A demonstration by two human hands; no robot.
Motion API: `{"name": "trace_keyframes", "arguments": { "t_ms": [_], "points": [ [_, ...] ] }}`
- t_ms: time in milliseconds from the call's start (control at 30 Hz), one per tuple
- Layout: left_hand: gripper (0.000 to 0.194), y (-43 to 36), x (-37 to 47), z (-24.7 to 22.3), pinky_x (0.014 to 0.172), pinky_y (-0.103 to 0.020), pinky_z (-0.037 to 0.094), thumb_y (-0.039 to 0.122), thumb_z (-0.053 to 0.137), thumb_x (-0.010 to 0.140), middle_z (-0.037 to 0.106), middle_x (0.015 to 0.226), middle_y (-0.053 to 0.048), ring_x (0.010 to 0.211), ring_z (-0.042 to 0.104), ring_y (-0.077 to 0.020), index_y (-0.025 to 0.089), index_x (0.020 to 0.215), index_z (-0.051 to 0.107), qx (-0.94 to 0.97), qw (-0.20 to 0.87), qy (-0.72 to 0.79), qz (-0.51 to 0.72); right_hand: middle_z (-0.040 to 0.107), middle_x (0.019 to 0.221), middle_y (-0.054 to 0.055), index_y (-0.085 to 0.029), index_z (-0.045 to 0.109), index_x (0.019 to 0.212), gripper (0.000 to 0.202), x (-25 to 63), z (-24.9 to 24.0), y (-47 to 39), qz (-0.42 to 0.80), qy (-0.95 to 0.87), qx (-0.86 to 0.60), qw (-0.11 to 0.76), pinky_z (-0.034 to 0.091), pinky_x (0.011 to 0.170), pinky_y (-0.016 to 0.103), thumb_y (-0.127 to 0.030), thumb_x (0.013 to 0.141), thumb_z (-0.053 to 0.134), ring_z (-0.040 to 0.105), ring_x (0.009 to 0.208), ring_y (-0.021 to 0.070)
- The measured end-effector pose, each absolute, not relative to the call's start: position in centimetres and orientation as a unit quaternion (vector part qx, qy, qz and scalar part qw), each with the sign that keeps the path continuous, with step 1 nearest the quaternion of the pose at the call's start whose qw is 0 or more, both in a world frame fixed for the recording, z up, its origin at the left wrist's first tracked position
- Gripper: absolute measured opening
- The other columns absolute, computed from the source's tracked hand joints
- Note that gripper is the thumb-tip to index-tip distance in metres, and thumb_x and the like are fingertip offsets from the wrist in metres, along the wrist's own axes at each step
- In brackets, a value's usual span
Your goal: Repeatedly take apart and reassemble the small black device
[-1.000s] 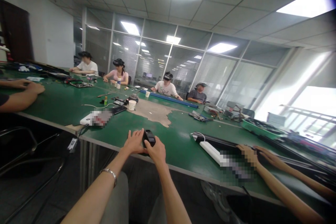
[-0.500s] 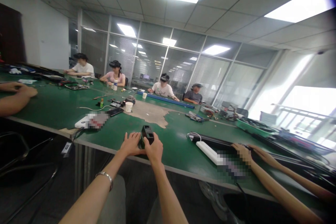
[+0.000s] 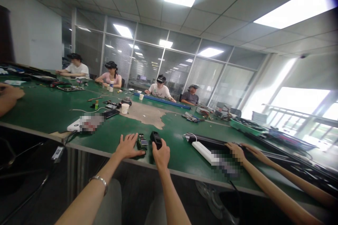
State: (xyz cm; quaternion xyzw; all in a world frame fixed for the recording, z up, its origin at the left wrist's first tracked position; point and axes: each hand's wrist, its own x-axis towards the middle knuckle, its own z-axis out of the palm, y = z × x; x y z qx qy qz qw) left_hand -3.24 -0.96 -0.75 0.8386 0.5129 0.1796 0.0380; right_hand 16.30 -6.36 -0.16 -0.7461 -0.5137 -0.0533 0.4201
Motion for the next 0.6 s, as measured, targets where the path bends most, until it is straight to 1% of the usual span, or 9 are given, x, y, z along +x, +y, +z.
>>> {"name": "trace_keyframes", "arguments": {
  "t_ms": [67, 200, 400, 500, 567, 600],
  "points": [
    [0.107, -0.9, -3.3, -0.8, 0.111, -0.063, 0.005, 0.088, 0.037, 0.069, 0.030, 0.153, -0.014, 0.140, 0.022, -0.0373, 0.021, 0.150, 0.021, 0.841, 0.039, 0.510, 0.178, 0.066, 0.107, 0.017, -0.009, 0.053, 0.130, 0.059, 16.3, -0.8, -6.3, -0.069, -0.528, -0.739, 0.413, 0.042, 0.088, 0.035, -0.045, 0.083, 0.054, 0.058, 0.102, 0.0300],
    [0.108, -0.8, -3.2, -0.7, 0.111, -0.064, 0.004, 0.090, 0.037, 0.067, 0.030, 0.153, -0.014, 0.140, 0.022, -0.0379, 0.023, 0.150, 0.022, 0.839, 0.043, 0.513, 0.176, 0.059, 0.125, 0.020, -0.003, 0.044, 0.137, 0.070, 16.4, -1.4, -6.3, -0.098, -0.549, -0.718, 0.417, 0.037, 0.096, 0.038, -0.047, 0.083, 0.053, 0.052, 0.113, 0.0311],
    [0.108, -0.9, -3.1, -0.7, 0.111, -0.064, 0.005, 0.091, 0.038, 0.066, 0.031, 0.152, -0.014, 0.140, 0.022, -0.0383, 0.022, 0.149, 0.026, 0.835, 0.044, 0.519, 0.178, 0.059, 0.123, 0.022, -0.001, 0.042, 0.137, 0.072, 16.1, -1.6, -6.7, -0.084, -0.544, -0.715, 0.431, 0.038, 0.095, 0.040, -0.048, 0.084, 0.051, 0.052, 0.112, 0.0327],
    [0.107, -1.0, -3.1, -0.6, 0.111, -0.062, 0.005, 0.089, 0.039, 0.066, 0.032, 0.152, -0.014, 0.140, 0.021, -0.0380, 0.023, 0.149, 0.026, 0.835, 0.044, 0.518, 0.179, 0.054, 0.129, 0.023, -0.001, 0.042, 0.136, 0.072, 16.3, -1.3, -6.6, -0.083, -0.532, -0.697, 0.474, 0.036, 0.099, 0.043, -0.047, 0.081, 0.053, 0.049, 0.117, 0.0340],
    [0.106, -1.0, -3.0, -0.4, 0.112, -0.062, 0.006, 0.089, 0.040, 0.066, 0.032, 0.152, -0.013, 0.140, 0.021, -0.0375, 0.024, 0.149, 0.025, 0.835, 0.047, 0.517, 0.180, 0.052, 0.131, 0.023, -0.004, 0.045, 0.133, 0.070, 16.4, 0.0, -6.9, -0.064, -0.502, -0.677, 0.534, 0.034, 0.102, 0.045, -0.045, 0.078, 0.056, 0.047, 0.121, 0.0336],
    [0.106, -1.0, -3.0, -0.3, 0.112, -0.062, 0.006, 0.089, 0.041, 0.066, 0.032, 0.152, -0.013, 0.140, 0.021, -0.0374, 0.024, 0.149, 0.025, 0.835, 0.050, 0.518, 0.179, 0.054, 0.128, 0.022, -0.005, 0.047, 0.129, 0.066, 16.2, 1.1, -7.3, -0.035, -0.480, -0.666, 0.571, 0.035, 0.102, 0.045, -0.044, 0.076, 0.057, 0.048, 0.120, 0.0328]
  ]
}}
